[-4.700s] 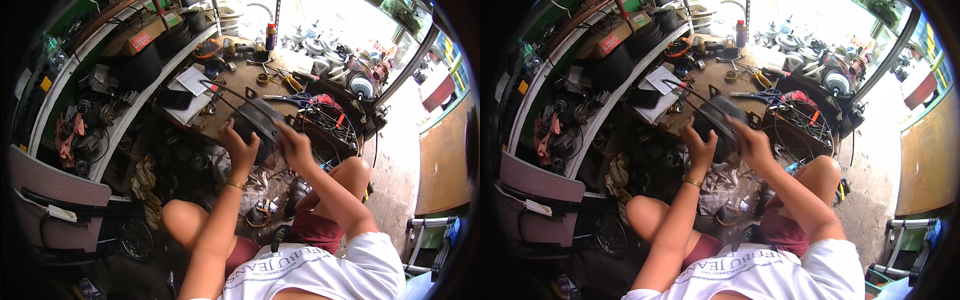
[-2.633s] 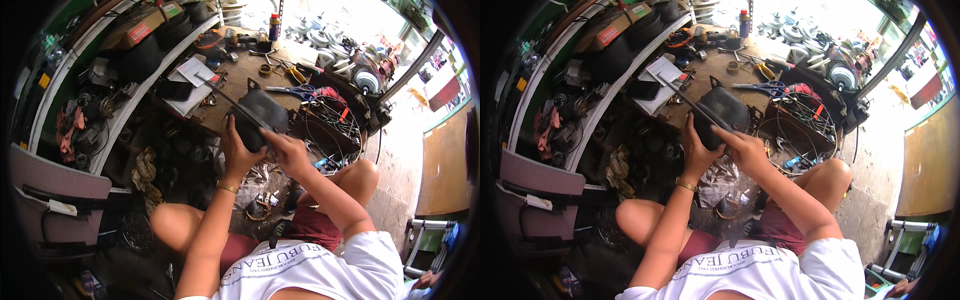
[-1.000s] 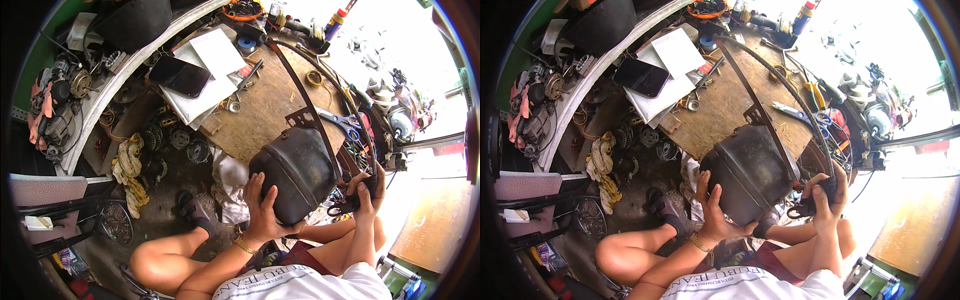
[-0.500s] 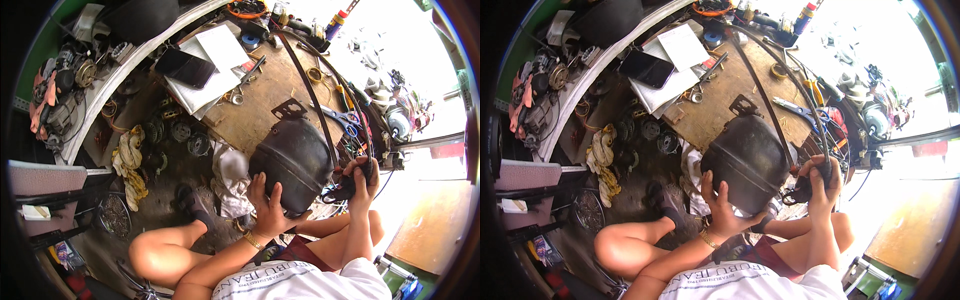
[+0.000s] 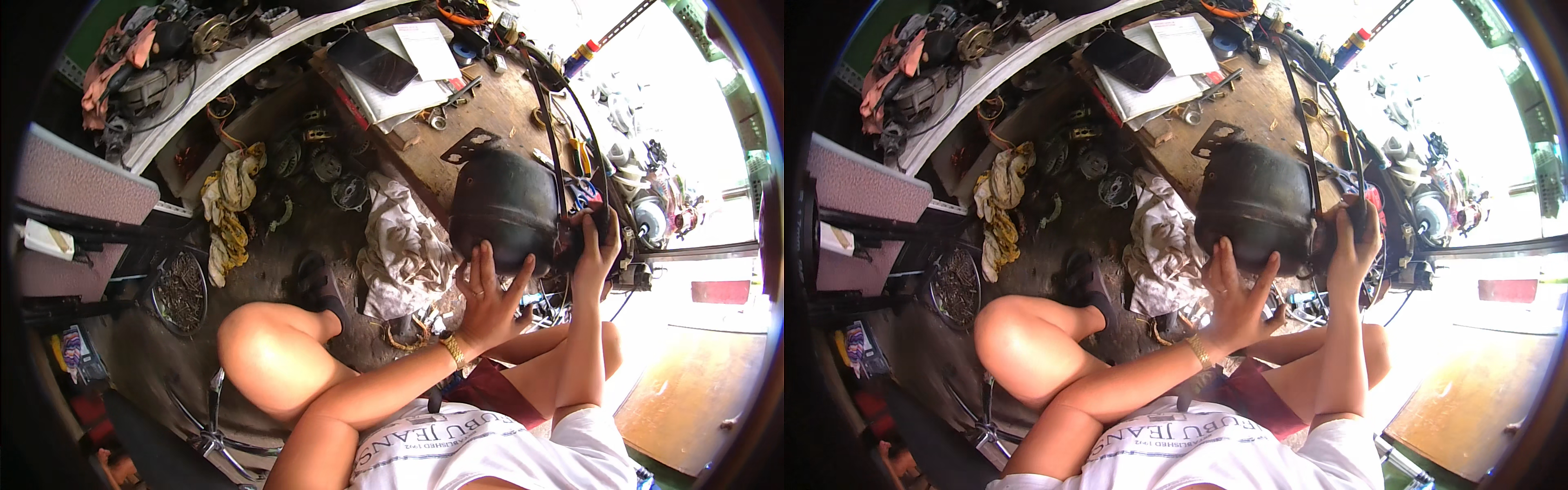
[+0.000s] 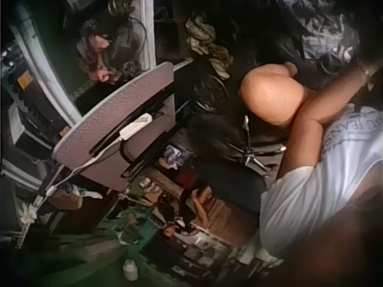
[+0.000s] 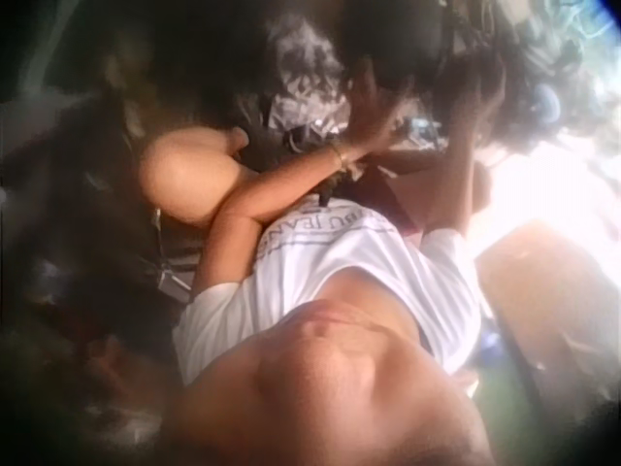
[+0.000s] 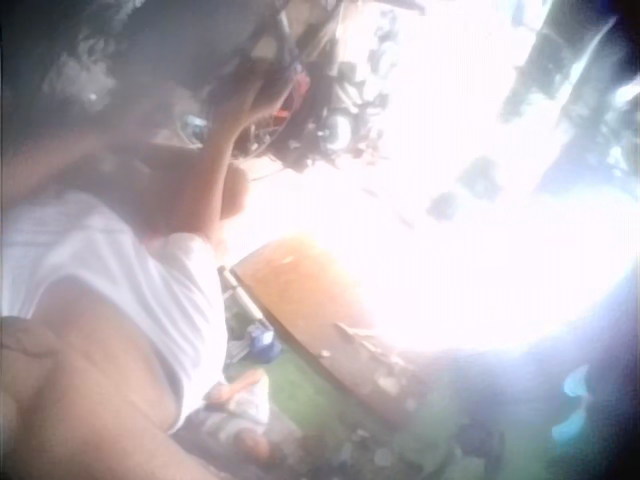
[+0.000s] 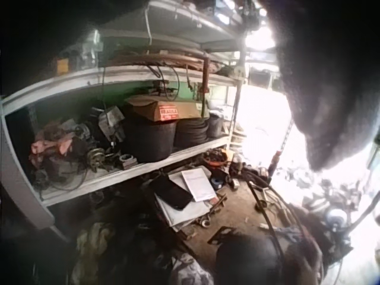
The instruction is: The person manipulates a black compressor by hand, pulling on wires and moving components while sitting in a workshop.
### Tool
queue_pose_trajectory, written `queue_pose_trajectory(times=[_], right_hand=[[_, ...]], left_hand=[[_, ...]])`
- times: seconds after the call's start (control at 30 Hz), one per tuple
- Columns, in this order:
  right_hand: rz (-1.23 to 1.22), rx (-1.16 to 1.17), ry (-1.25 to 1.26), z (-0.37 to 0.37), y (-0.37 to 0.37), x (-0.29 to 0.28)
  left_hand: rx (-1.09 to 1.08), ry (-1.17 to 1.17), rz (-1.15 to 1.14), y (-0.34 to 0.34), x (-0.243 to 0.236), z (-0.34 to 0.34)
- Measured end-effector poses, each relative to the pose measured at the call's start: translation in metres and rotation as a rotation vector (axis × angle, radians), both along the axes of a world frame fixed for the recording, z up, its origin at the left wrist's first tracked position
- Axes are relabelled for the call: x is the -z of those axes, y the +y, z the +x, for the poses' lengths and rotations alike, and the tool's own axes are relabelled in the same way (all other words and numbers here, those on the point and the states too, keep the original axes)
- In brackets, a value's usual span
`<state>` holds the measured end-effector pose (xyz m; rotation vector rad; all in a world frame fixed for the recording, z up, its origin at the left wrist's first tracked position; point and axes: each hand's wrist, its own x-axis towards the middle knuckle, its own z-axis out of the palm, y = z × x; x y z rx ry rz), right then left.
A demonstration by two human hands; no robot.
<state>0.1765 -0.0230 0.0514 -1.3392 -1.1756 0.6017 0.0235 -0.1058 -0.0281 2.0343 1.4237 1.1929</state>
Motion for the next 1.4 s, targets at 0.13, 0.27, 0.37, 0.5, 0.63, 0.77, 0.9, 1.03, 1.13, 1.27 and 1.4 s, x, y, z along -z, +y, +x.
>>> queue_pose_trajectory(times=[0.13, 0.27, 0.37, 0.5, 0.63, 0.77, 0.9, 1.03, 1.13, 1.27, 1.4], right_hand=[[-0.012, -0.001, 0.071, -0.001, 0.003, -0.002], [-0.041, 0.004, 0.25, 0.002, 0.001, -0.011], [-0.043, 0.0, 0.393, 0.005, -0.003, -0.021], [0.014, 0.001, 0.485, 0.009, -0.007, -0.038], [0.074, 0.075, 0.514, 0.016, -0.015, -0.058], [0.14, 0.129, 0.489, 0.034, -0.029, -0.074], [0.227, 0.074, 0.419, 0.045, -0.036, -0.074], [0.119, 0.058, 0.514, 0.053, -0.051, -0.081], [0.164, 0.033, 0.576, 0.062, -0.054, -0.081], [0.181, 0.036, 0.541, 0.075, -0.062, -0.087], [0.154, 0.046, 0.567, 0.083, -0.071, -0.097]], left_hand=[[-0.006, -0.007, 0.004, 0.0, -0.005, 0.002], [-0.015, -0.029, -0.001, -0.001, -0.013, -0.001], [-0.02, -0.013, 0.011, -0.003, -0.015, -0.002], [-0.023, 0.019, 0.032, -0.004, -0.01, -0.003], [-0.071, 0.064, 0.076, 0.001, -0.005, -0.01], [-0.083, 0.058, 0.121, 0.013, -0.007, -0.016], [-0.082, 0.127, 0.166, 0.014, -0.002, -0.02], [-0.039, 0.186, 0.203, 0.016, -0.008, -0.031], [-0.071, 0.102, 0.173, 0.031, -0.023, -0.046], [-0.091, 0.229, 0.474, 0.091, -0.073, -0.048], [0.295, 0.346, 0.375, 0.164, -0.118, -0.009]])
